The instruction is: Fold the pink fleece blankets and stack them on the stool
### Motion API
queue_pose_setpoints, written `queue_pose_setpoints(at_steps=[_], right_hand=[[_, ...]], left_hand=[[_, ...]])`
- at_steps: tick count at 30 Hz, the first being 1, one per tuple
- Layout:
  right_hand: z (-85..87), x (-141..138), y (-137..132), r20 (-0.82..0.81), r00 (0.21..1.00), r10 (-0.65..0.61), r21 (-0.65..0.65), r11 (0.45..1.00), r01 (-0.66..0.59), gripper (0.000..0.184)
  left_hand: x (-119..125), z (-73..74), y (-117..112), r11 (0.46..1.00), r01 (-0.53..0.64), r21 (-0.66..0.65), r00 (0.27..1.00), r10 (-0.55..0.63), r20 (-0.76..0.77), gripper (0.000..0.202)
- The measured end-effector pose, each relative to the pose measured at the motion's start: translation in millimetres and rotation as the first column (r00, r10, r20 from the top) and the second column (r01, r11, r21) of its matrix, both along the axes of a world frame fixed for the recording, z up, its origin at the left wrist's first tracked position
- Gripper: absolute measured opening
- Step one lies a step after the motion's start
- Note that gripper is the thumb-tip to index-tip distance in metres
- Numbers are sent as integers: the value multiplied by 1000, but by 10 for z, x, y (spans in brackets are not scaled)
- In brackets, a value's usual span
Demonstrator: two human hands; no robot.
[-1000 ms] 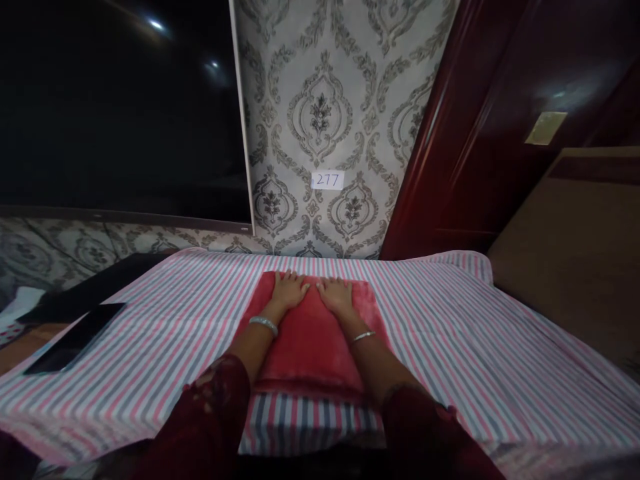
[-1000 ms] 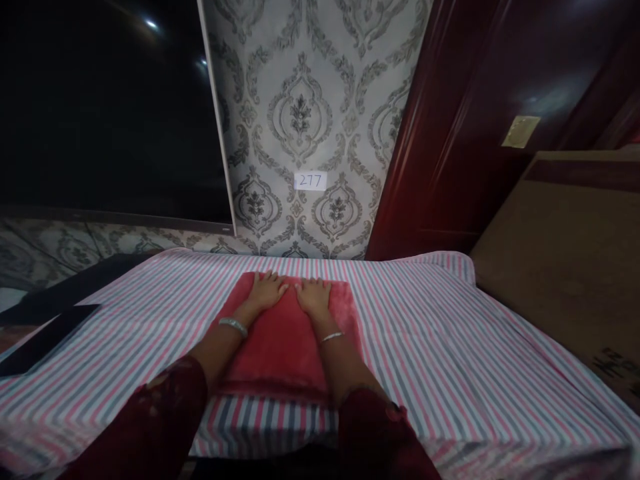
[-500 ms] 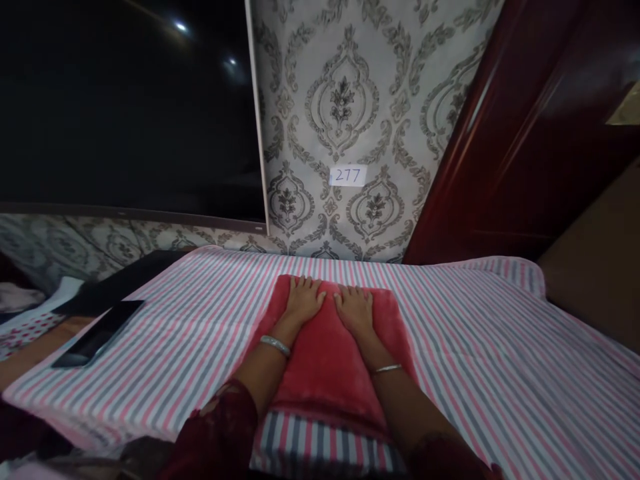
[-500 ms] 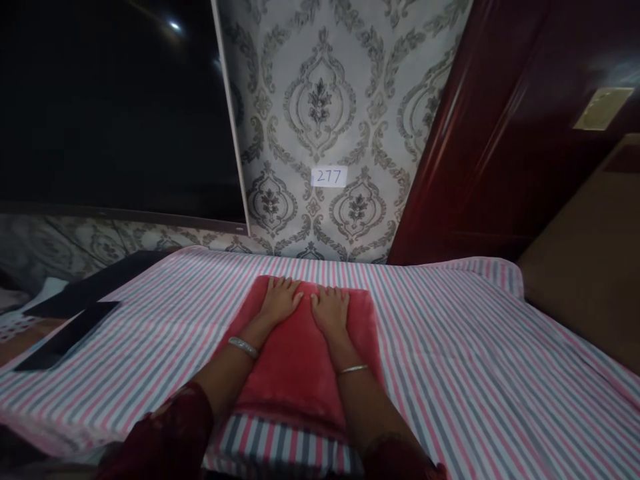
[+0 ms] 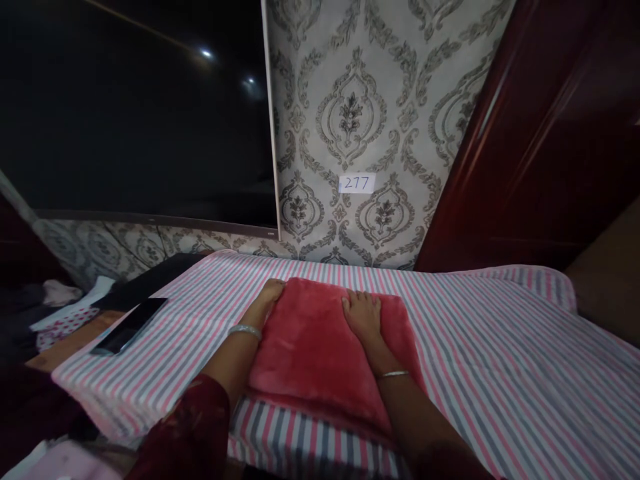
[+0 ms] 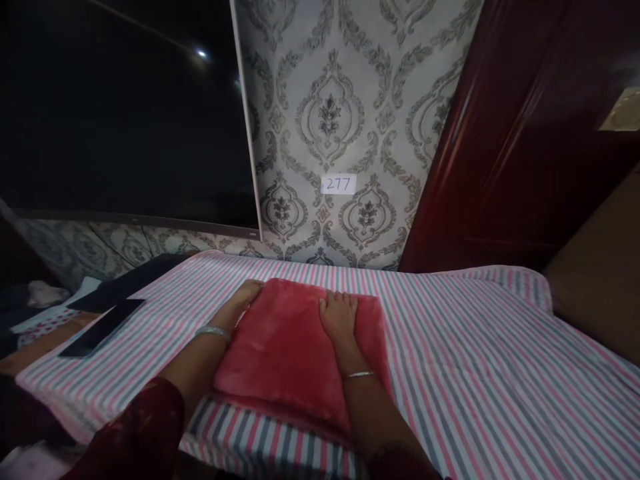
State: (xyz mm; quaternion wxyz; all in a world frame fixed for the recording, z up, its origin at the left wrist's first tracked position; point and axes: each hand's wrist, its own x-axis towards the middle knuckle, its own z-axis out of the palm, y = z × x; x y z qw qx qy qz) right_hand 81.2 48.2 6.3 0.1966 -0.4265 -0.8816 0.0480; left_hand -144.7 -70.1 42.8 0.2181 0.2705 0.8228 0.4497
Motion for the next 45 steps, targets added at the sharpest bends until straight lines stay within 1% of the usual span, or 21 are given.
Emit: queue_pose_setpoints(at_steps=[3,6,11,14,19,23,26,31,34,37,40,42,45], right_hand=[[-23,-13,15,-11,1000,-5,9,1000,5,44],[-48,-20,32,-15,1000,0,13,1000,0,44],[-72,-24,46,-11,1000,-5,4,1000,5,45],[-82,-27,51,2,1000,-8,-7,1000,8,46],[-89,-27,56,14,1000,-14,-7,1000,14,46],[-78,-25,52,15,1000,-8,-12,1000,8,45],[-65,-24,44,15,1000,-7,-17,1000,7,46],[-52,-27,40,34,999,-12,-28,1000,13,46],[-56,-30,45,43,999,-15,-24,1000,16,46],[-63,-30,53,54,998,-17,-18,1000,18,46],[-64,-27,59,66,998,-16,-12,1000,17,46],[-61,-25,60,70,997,-12,-14,1000,13,46],[-54,-22,58,68,998,-8,-25,1000,10,47]], left_hand=[[-69,-78,-57,990,88,107,982,-104,161,25],[-146,-131,-90,970,144,198,951,-191,243,36],[-288,-180,-71,929,190,317,917,-283,281,52],[-315,-223,-21,905,195,379,910,-311,274,56],[-297,-326,75,881,178,439,924,-303,234,58],[-298,-371,119,875,211,435,938,-306,162,57],[-321,-376,153,879,231,417,952,-293,90,49],[-393,-391,260,879,251,405,964,-263,-27,26],[-429,-409,318,876,241,417,970,-234,-68,22],[-431,-428,335,866,232,442,971,-230,-59,28],[-417,-452,317,864,202,460,974,-226,-2,36],[-421,-476,306,870,150,470,982,-188,34,40],[-449,-509,318,880,62,471,992,-107,68,40]])
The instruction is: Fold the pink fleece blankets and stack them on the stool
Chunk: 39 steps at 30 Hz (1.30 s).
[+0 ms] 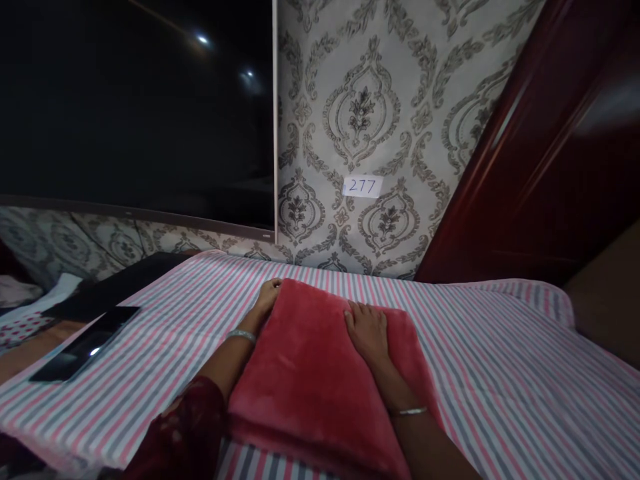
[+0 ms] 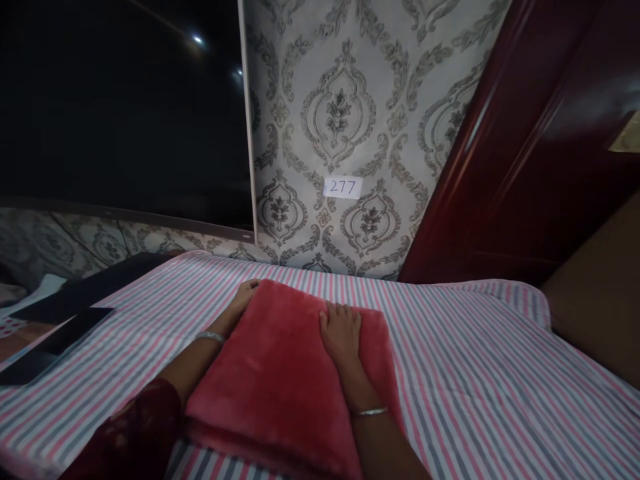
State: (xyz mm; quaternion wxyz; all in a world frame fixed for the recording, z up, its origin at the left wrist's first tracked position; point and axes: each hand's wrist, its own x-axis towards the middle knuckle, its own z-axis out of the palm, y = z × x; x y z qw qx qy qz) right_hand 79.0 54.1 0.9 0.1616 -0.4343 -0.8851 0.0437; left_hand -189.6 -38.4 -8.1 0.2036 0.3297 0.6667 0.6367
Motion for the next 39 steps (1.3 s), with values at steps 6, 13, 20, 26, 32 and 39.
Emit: queue_pose_setpoints(at_steps=[6,13,20,26,32,39], right_hand=[[5,2,2,-21,1000,-7,-24,1000,7,47],[1,15,6,-37,999,7,1,1000,-7,47],[-2,27,8,-50,999,12,5,1000,-12,45],[8,26,-3,-53,999,5,4,1000,-5,45],[-5,36,-5,-72,997,9,20,1000,-7,44],[12,59,-19,-63,998,10,17,1000,-9,46]], left_hand=[[-18,47,49,996,-62,-61,998,61,-21,32],[199,241,-292,990,-26,-137,999,20,-44,34],[579,438,-993,947,168,-274,985,-170,14,36],[757,435,-1131,948,210,-241,978,-201,62,36],[743,331,-1194,966,69,-249,994,-45,100,42],[910,425,-1503,944,164,-287,982,-128,141,36]])
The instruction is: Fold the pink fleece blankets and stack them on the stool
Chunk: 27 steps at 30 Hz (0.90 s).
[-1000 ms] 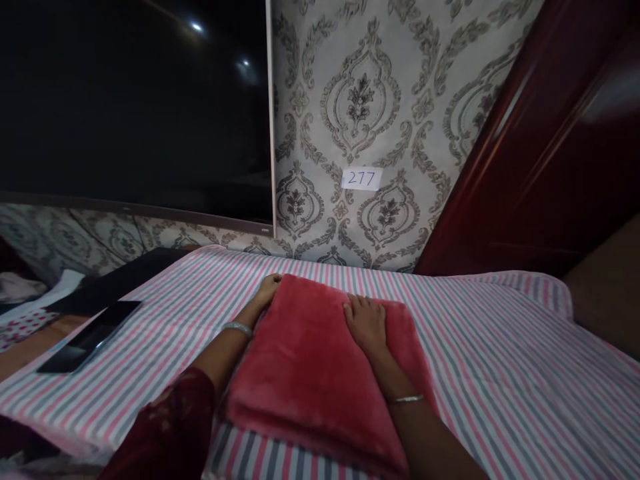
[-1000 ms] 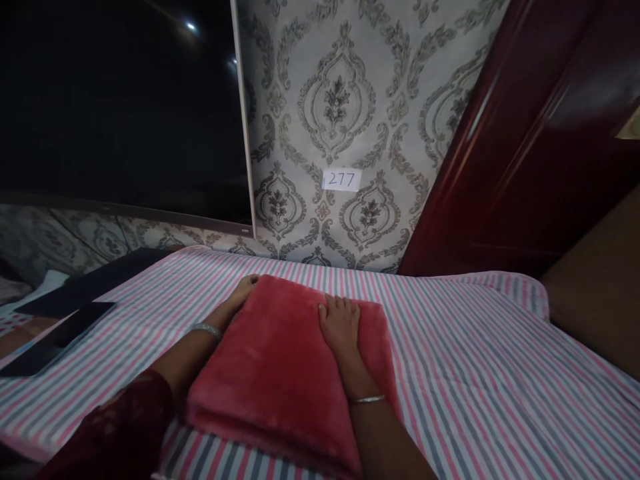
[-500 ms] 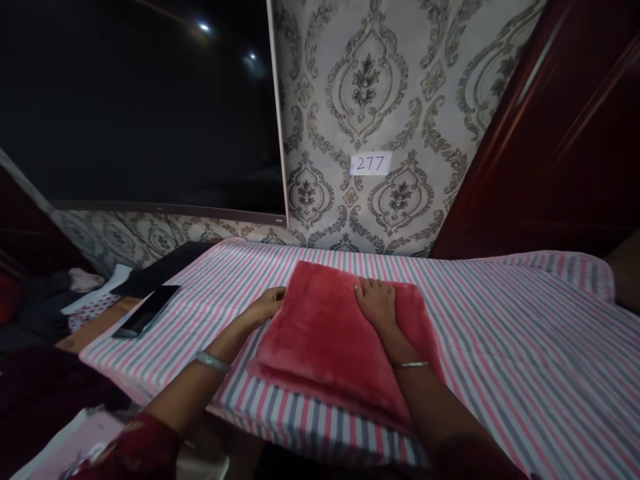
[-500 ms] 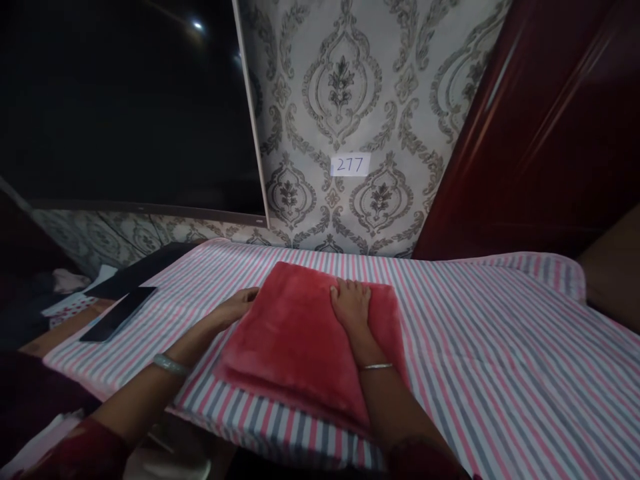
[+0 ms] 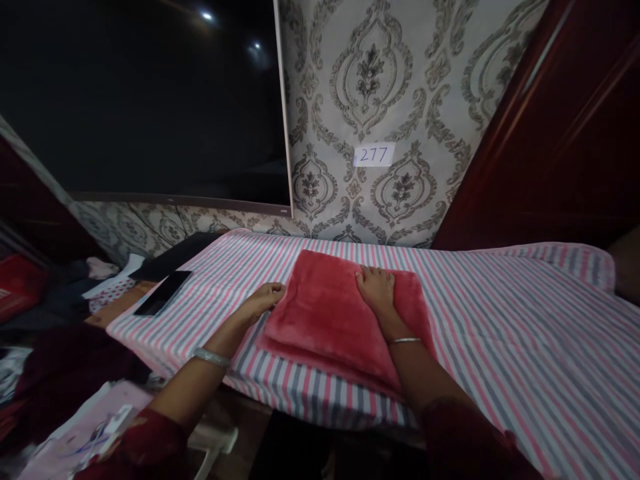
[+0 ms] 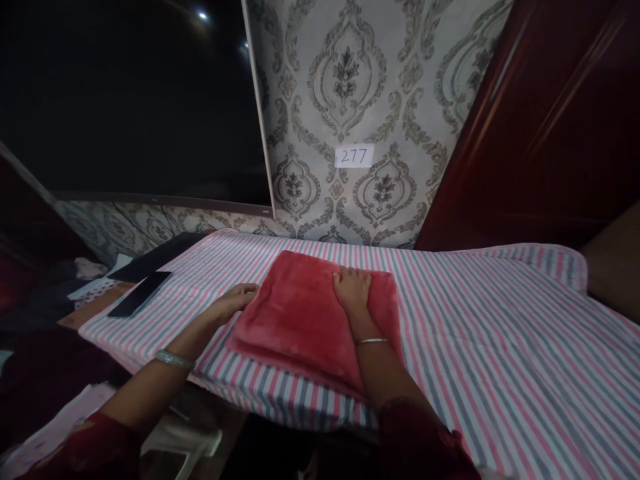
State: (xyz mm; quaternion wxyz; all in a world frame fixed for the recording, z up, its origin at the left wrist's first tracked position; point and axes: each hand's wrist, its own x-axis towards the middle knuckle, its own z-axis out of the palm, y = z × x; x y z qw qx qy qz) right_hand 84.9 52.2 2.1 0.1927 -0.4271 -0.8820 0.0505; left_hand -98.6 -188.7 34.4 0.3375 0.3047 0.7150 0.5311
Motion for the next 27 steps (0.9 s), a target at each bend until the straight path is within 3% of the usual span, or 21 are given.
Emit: queue_pose_setpoints(at_steps=[8,14,20,22,24,25,27], right_hand=[[25,26,-20,26,1000,0,-16,1000,0,49],[57,39,-41,59,998,6,-27,1000,-4,51],[241,64,-80,66,997,37,-104,994,-30,50],[310,91,-95,61,998,30,-110,994,-24,49],[364,136,-112,52,998,19,-110,994,-13,50],[384,168,-119,48,999,11,-108,994,-6,51],[414,247,-123,39,999,-13,-99,995,17,50]], left_hand=[[302,58,-556,981,187,45,982,-187,-9,31],[284,-78,-663,994,76,82,980,-89,177,35],[125,-172,-760,999,40,18,991,-42,129,38],[-2,-133,-722,997,-69,16,998,69,12,40],[-113,-51,-569,976,-193,97,963,207,-172,42],[-141,3,-442,964,-215,153,932,250,-264,43],[-113,129,-100,964,-150,220,877,233,-421,45]])
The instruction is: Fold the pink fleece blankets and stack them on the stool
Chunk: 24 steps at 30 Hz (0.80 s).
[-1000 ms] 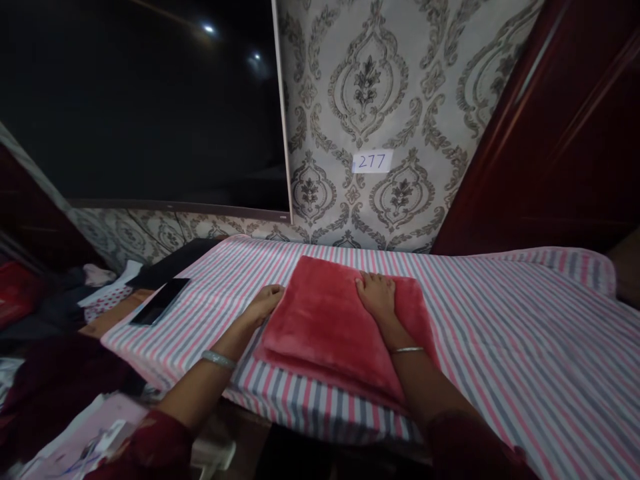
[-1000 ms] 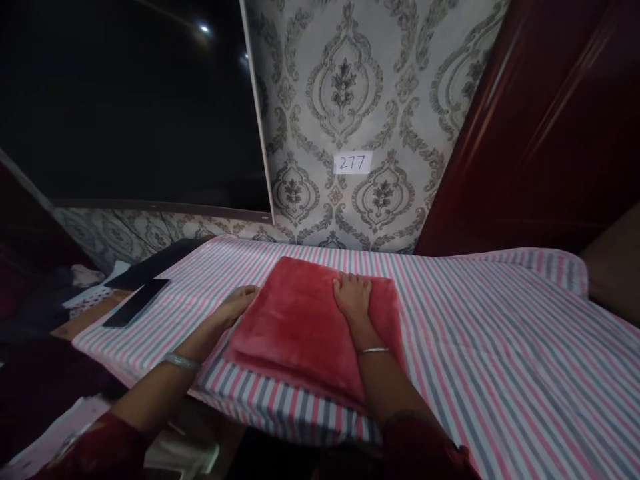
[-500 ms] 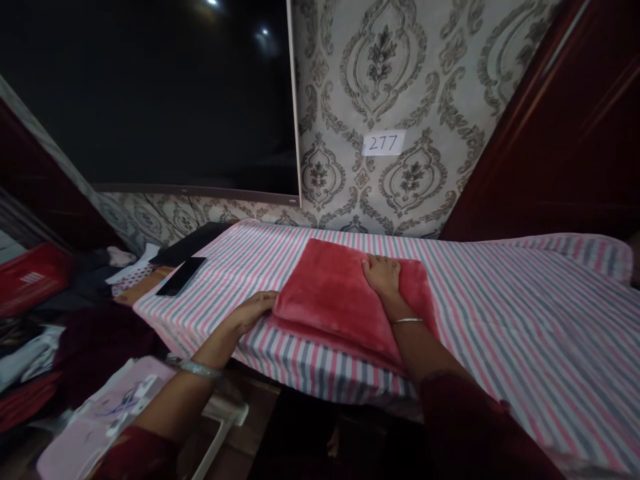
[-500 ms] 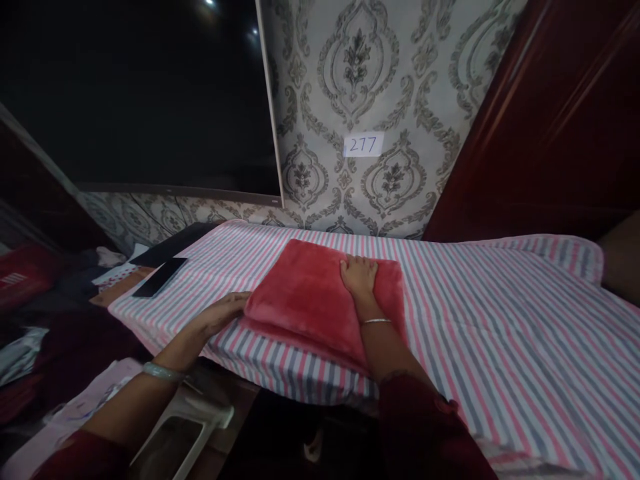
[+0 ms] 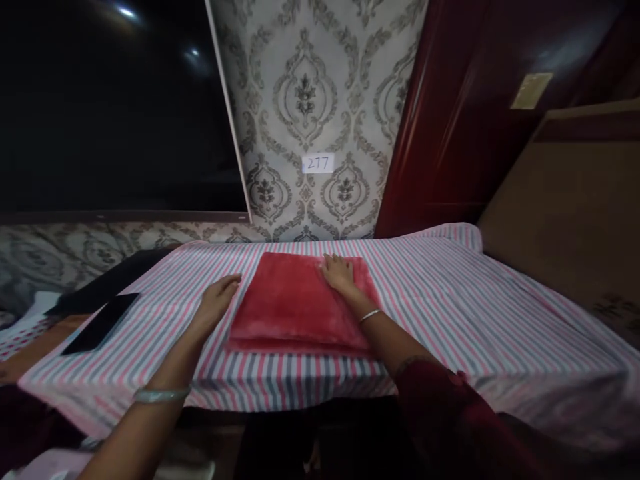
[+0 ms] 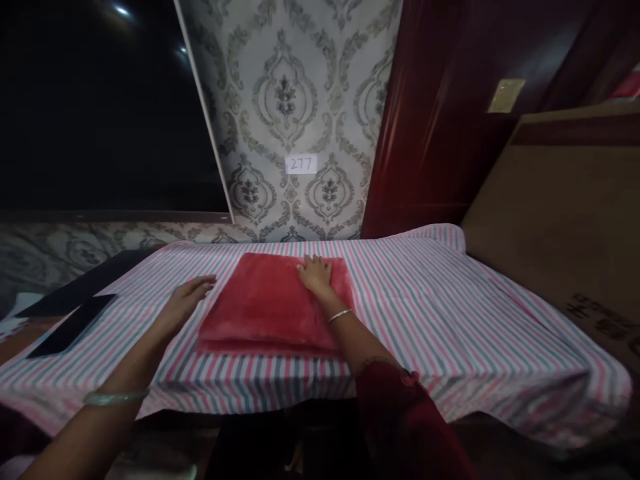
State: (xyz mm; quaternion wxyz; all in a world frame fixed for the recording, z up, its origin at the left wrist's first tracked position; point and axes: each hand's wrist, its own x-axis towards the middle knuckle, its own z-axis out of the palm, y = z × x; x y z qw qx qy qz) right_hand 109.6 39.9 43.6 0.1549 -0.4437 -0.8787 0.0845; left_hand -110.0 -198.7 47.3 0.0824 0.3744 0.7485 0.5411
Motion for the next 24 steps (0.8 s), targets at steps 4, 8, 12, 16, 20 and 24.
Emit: queue_pose_setpoints(at_steps=[4,8,12,16,20,24], right_hand=[[49,200,69,-27,996,-86,13,996,86,49],[50,327,171,-31,986,-165,-7,986,165,49],[-130,327,194,-41,981,-190,25,981,191,51],[-366,321,207,-93,979,-181,78,979,188,49],[-461,334,257,-113,979,-168,80,981,177,48],[-484,348,284,-132,978,-164,79,981,175,48]], left_hand=[[261,238,807,953,161,-256,921,-238,-308,55],[380,299,1323,839,39,-542,817,-339,-466,58],[315,95,1437,809,-44,-585,826,-300,-477,57],[262,-146,1410,764,-126,-632,793,-305,-527,61],[248,-219,1415,737,-144,-660,794,-312,-521,61],[250,-231,1418,766,-151,-624,780,-296,-551,60]])
